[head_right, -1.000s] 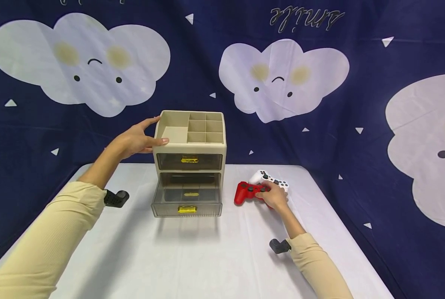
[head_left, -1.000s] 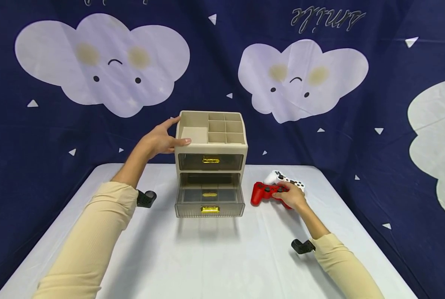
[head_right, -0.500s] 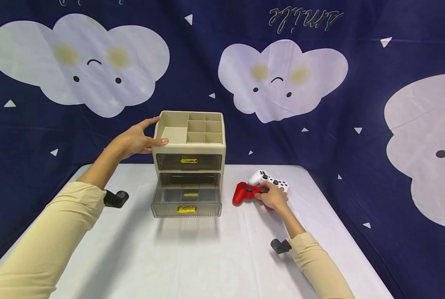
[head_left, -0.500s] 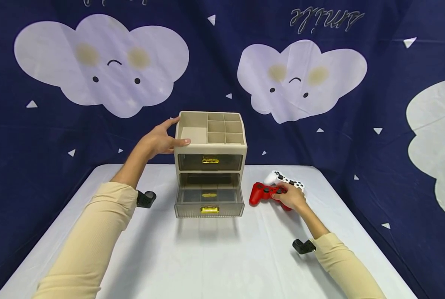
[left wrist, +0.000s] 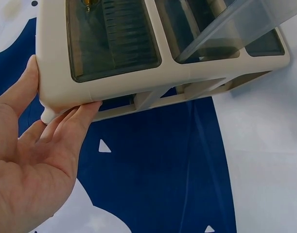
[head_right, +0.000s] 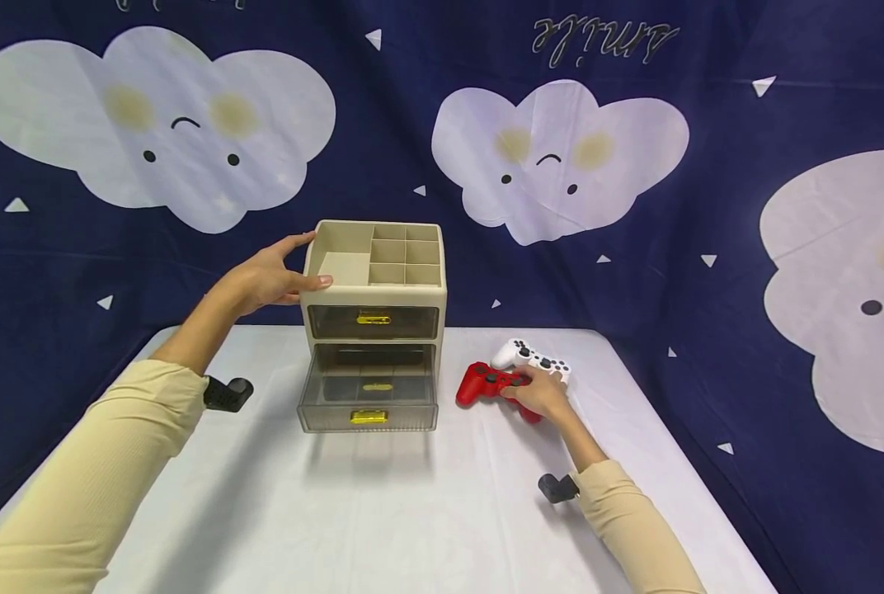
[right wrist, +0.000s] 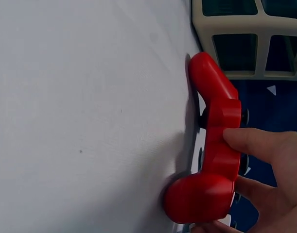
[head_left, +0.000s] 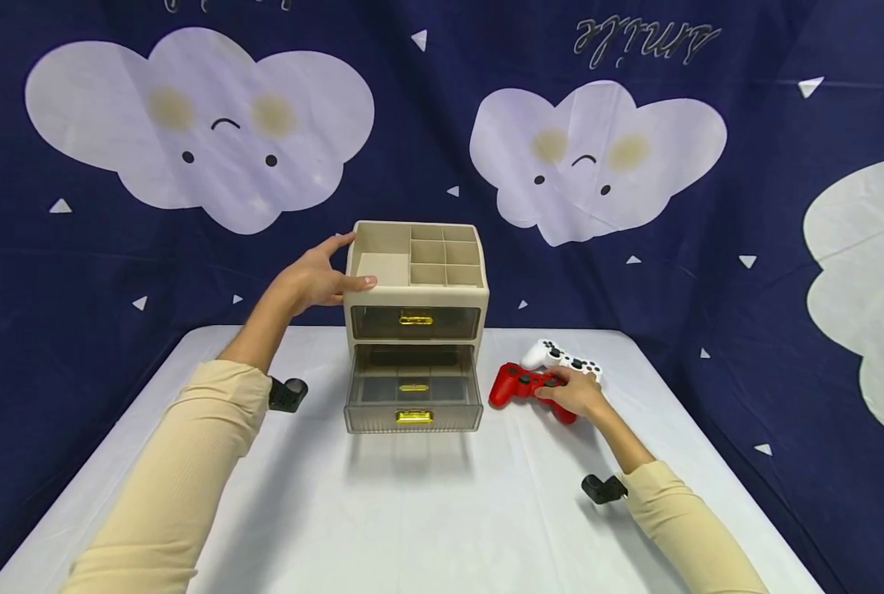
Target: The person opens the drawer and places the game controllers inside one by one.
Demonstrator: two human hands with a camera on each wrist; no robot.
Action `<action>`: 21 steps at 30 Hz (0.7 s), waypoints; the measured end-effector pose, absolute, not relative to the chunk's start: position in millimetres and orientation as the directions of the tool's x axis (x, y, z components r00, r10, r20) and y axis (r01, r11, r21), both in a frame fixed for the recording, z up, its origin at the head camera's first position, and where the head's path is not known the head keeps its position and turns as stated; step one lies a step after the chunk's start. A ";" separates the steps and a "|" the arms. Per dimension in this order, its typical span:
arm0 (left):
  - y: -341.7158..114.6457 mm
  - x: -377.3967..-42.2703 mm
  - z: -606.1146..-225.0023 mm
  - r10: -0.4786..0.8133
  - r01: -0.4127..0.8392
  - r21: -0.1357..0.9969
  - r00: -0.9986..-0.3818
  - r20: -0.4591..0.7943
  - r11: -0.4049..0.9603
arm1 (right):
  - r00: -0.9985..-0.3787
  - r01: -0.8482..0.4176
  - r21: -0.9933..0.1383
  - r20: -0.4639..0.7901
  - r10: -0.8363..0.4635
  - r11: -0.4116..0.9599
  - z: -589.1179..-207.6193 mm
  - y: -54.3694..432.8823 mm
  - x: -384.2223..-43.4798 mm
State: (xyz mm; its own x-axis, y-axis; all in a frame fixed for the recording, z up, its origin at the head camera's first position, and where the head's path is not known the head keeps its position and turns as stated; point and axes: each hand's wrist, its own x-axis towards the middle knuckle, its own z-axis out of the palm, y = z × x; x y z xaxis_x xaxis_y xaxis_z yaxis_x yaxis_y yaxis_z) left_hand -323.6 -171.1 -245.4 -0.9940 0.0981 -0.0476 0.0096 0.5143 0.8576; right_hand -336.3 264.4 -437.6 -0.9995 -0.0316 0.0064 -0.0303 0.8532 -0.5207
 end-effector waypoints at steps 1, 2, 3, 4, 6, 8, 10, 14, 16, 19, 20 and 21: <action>-171.5 -323.7 -245.4 0.100 0.010 0.858 -0.994 -0.048 0.514 | -0.999 -0.036 -0.521 0.008 -0.037 0.853 -437.6 264.4 -336.2; -171.7 -323.5 -245.3 0.104 0.012 0.858 -0.993 -0.048 0.513 | -0.999 -0.038 -0.524 0.009 -0.039 0.851 -437.9 264.3 -336.2; -171.8 -323.5 -245.4 0.107 0.014 0.858 -0.993 -0.048 0.513 | -0.999 -0.042 -0.527 0.010 -0.044 0.849 -437.8 264.4 -336.2; -172.0 -323.8 -245.7 0.107 0.013 0.859 -0.993 -0.048 0.512 | -0.999 -0.047 -0.529 0.014 -0.047 0.847 -437.7 264.5 -336.4; -172.0 -323.6 -246.1 0.104 0.011 0.859 -0.993 -0.049 0.513 | -0.999 -0.052 -0.533 0.016 -0.051 0.844 -437.4 264.6 -336.9; -171.5 -324.0 -245.8 0.104 0.011 0.857 -0.993 -0.050 0.516 | -0.998 -0.058 -0.530 0.020 -0.055 0.846 -436.9 265.1 -337.8; -171.6 -324.2 -245.7 0.098 0.007 0.855 -0.994 -0.051 0.519 | -0.998 -0.058 -0.530 0.029 -0.050 0.846 -437.0 265.2 -338.9; -172.1 -322.7 -244.3 0.103 0.011 0.853 -0.993 -0.049 0.522 | -0.998 -0.047 -0.538 0.055 -0.021 0.842 -439.8 265.2 -340.1; -172.4 -322.4 -244.0 0.104 0.012 0.852 -0.993 -0.050 0.523 | -0.998 -0.035 -0.551 0.069 0.003 0.834 -442.3 264.3 -339.9; -173.9 -326.2 -247.6 0.105 0.014 0.857 -0.993 -0.047 0.514 | -0.996 -0.023 -0.561 0.088 0.032 0.828 -445.6 263.4 -337.7; -173.8 -326.8 -248.4 0.105 0.014 0.859 -0.993 -0.046 0.512 | -0.995 -0.021 -0.563 0.093 0.039 0.826 -446.0 263.2 -336.7; -173.5 -327.1 -248.9 0.106 0.017 0.859 -0.993 -0.043 0.511 | -0.994 -0.019 -0.567 0.099 0.046 0.823 -445.8 262.9 -335.6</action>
State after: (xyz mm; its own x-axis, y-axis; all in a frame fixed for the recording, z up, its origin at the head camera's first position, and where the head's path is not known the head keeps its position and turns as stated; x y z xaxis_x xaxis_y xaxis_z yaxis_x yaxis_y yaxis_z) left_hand -327.1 -173.5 -248.9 -0.9935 0.1055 -0.0435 0.0167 0.5109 0.8595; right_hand -335.6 262.9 -445.8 -0.9941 0.0456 0.0989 -0.0187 0.8233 -0.5673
